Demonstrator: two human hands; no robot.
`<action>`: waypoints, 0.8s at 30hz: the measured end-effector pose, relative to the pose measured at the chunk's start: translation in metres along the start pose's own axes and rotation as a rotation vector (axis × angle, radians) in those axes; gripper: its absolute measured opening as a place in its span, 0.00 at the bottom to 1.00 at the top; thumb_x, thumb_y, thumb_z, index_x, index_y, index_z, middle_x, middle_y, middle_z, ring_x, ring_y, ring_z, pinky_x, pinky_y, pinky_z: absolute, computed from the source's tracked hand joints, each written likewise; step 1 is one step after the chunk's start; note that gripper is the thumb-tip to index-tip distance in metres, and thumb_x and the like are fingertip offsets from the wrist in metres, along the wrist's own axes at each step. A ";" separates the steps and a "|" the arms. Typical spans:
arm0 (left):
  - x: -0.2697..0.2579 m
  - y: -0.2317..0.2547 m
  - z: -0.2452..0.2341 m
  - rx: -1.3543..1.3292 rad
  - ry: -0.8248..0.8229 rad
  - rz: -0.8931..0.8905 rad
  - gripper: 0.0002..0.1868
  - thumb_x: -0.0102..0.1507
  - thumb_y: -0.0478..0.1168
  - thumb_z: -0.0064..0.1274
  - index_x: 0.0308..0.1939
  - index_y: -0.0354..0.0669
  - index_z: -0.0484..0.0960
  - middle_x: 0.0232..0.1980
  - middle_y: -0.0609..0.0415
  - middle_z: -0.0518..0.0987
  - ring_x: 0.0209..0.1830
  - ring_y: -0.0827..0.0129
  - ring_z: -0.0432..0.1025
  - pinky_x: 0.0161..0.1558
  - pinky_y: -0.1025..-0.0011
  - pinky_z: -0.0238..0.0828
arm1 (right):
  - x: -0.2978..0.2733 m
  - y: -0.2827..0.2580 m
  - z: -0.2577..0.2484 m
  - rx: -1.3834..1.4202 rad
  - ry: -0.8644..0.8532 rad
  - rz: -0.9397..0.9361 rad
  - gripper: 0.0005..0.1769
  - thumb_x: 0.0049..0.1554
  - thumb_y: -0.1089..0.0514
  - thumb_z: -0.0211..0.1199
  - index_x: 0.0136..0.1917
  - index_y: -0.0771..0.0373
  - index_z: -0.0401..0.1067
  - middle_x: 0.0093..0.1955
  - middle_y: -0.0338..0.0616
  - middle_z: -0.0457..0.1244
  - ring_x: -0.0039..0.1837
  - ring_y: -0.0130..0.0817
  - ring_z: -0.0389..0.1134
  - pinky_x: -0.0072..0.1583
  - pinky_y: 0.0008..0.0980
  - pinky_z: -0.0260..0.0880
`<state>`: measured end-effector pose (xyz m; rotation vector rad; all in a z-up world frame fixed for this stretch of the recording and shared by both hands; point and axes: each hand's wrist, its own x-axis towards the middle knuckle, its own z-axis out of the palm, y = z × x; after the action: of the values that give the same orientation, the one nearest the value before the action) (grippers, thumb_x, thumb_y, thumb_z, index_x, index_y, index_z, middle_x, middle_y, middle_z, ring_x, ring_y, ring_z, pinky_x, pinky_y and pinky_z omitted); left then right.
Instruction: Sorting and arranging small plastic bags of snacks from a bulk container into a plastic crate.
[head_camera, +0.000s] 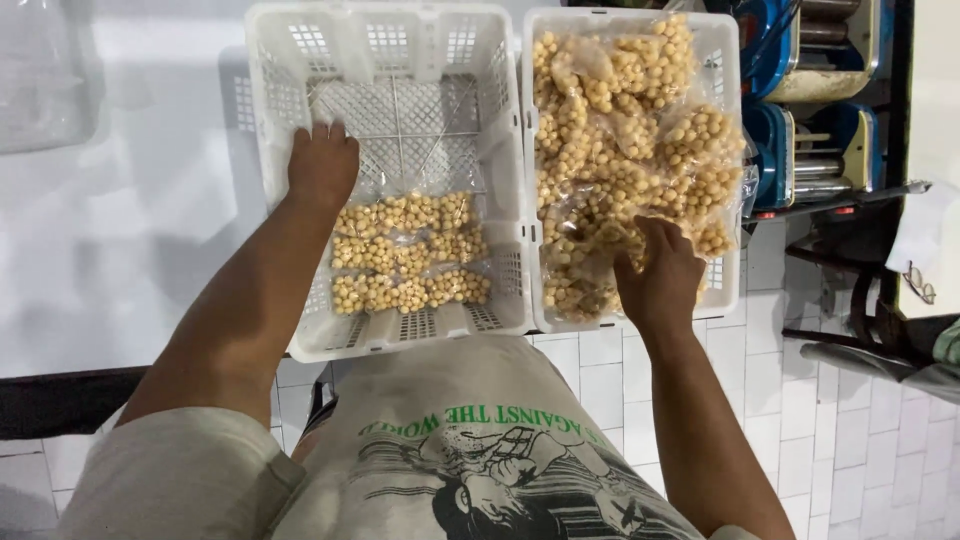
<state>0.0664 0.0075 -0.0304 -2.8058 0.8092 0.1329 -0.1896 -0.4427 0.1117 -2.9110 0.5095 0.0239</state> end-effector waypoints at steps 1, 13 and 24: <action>0.001 -0.001 0.016 0.000 -0.002 0.003 0.11 0.74 0.33 0.62 0.60 0.44 0.93 0.61 0.43 0.87 0.63 0.46 0.79 0.59 0.48 0.67 | 0.004 0.010 0.010 0.000 -0.002 0.003 0.32 0.62 0.50 0.76 0.78 0.53 0.81 0.74 0.46 0.70 0.71 0.60 0.75 0.67 0.61 0.71; -0.003 -0.016 0.047 0.064 0.187 0.065 0.07 0.72 0.33 0.64 0.52 0.47 0.84 0.42 0.50 0.83 0.46 0.54 0.77 0.64 0.41 0.61 | 0.023 0.024 -0.011 0.324 -0.101 0.059 0.10 0.67 0.54 0.75 0.61 0.55 0.85 0.57 0.49 0.77 0.53 0.51 0.80 0.57 0.48 0.78; -0.014 -0.009 0.026 -0.131 -0.210 0.059 0.36 0.73 0.67 0.63 0.74 0.46 0.82 0.65 0.40 0.88 0.61 0.44 0.84 0.69 0.36 0.60 | 0.026 -0.021 -0.027 0.437 -0.162 0.018 0.12 0.69 0.56 0.76 0.64 0.60 0.84 0.60 0.52 0.77 0.54 0.48 0.80 0.57 0.48 0.79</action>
<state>0.0586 0.0278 -0.0524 -2.8253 0.8603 0.4985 -0.1580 -0.4369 0.1411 -2.4534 0.4472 0.1327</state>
